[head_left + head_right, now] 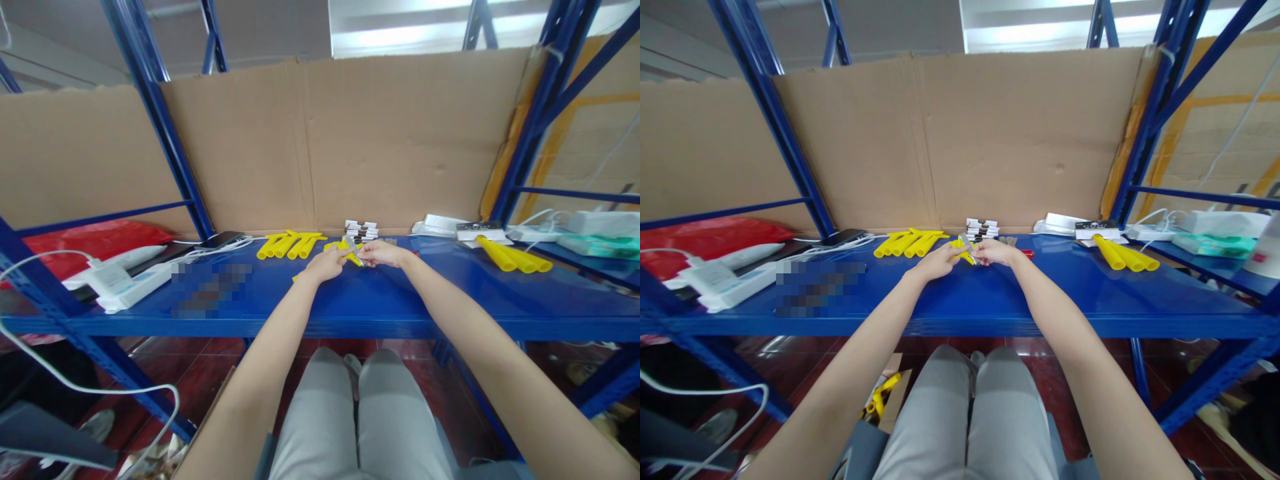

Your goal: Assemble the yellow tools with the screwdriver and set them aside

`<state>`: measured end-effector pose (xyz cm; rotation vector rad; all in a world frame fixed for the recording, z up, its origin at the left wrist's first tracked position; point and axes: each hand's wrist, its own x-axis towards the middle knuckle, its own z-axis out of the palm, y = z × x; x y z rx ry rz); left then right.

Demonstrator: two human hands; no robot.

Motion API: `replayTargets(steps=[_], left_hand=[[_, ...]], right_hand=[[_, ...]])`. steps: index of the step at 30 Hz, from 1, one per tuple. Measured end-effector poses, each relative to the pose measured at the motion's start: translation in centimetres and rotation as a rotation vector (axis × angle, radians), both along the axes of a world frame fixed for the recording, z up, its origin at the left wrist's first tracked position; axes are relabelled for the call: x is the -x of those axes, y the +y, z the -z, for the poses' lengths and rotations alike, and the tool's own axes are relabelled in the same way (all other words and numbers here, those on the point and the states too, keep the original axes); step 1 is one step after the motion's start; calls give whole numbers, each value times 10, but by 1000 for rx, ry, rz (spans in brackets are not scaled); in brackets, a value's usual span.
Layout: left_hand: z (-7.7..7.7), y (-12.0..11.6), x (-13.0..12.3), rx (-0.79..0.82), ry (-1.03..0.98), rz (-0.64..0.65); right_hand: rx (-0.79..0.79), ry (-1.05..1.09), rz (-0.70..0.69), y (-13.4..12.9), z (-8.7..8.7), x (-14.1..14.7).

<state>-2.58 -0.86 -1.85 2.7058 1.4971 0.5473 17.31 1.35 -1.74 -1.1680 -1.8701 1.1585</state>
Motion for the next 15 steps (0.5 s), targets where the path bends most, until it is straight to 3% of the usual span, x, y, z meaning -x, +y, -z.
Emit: replayTargets(steps=[8, 15], left_hand=[[-4, -4, -1, 7, 3, -26], [-3, -2, 0, 2, 12, -49]], right_hand=[[-104, -10, 17, -2, -6, 2], [-68, -86, 71, -4, -6, 6]])
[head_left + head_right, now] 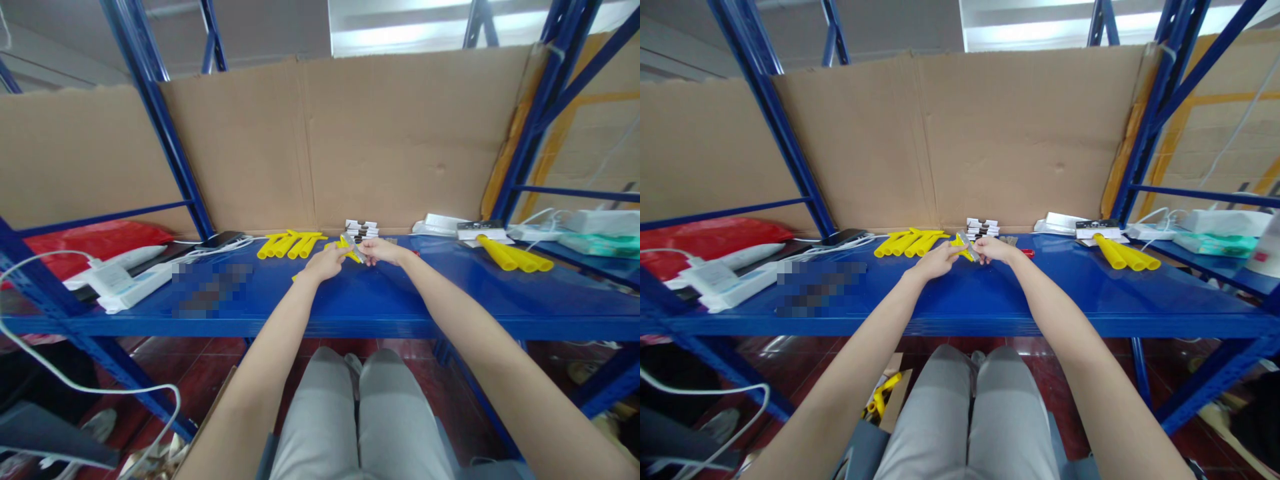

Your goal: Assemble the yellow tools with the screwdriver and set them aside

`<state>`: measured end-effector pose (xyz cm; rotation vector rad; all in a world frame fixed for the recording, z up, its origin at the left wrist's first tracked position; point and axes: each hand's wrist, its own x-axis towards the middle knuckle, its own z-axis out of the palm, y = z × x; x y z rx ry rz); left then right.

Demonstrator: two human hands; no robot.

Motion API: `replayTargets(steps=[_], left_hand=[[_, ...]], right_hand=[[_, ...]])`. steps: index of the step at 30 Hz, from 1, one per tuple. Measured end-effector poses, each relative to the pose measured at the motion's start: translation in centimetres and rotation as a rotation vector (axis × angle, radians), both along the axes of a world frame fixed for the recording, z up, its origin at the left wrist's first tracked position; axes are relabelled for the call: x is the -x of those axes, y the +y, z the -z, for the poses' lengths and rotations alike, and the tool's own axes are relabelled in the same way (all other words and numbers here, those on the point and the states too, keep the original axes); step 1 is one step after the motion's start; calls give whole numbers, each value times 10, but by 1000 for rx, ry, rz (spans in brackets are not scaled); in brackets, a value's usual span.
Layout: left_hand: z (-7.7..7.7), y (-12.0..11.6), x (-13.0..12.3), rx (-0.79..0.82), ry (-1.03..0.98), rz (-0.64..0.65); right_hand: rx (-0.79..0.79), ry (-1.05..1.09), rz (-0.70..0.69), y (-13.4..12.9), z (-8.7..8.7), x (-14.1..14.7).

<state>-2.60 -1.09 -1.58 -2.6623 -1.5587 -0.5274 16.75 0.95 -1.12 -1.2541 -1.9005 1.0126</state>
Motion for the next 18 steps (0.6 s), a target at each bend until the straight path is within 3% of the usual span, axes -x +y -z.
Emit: replayTargets(steps=[18], left_hand=[[-4, -7, -2, 24, 50, -10]], right_hand=[[-20, -16, 18, -1, 1, 3]])
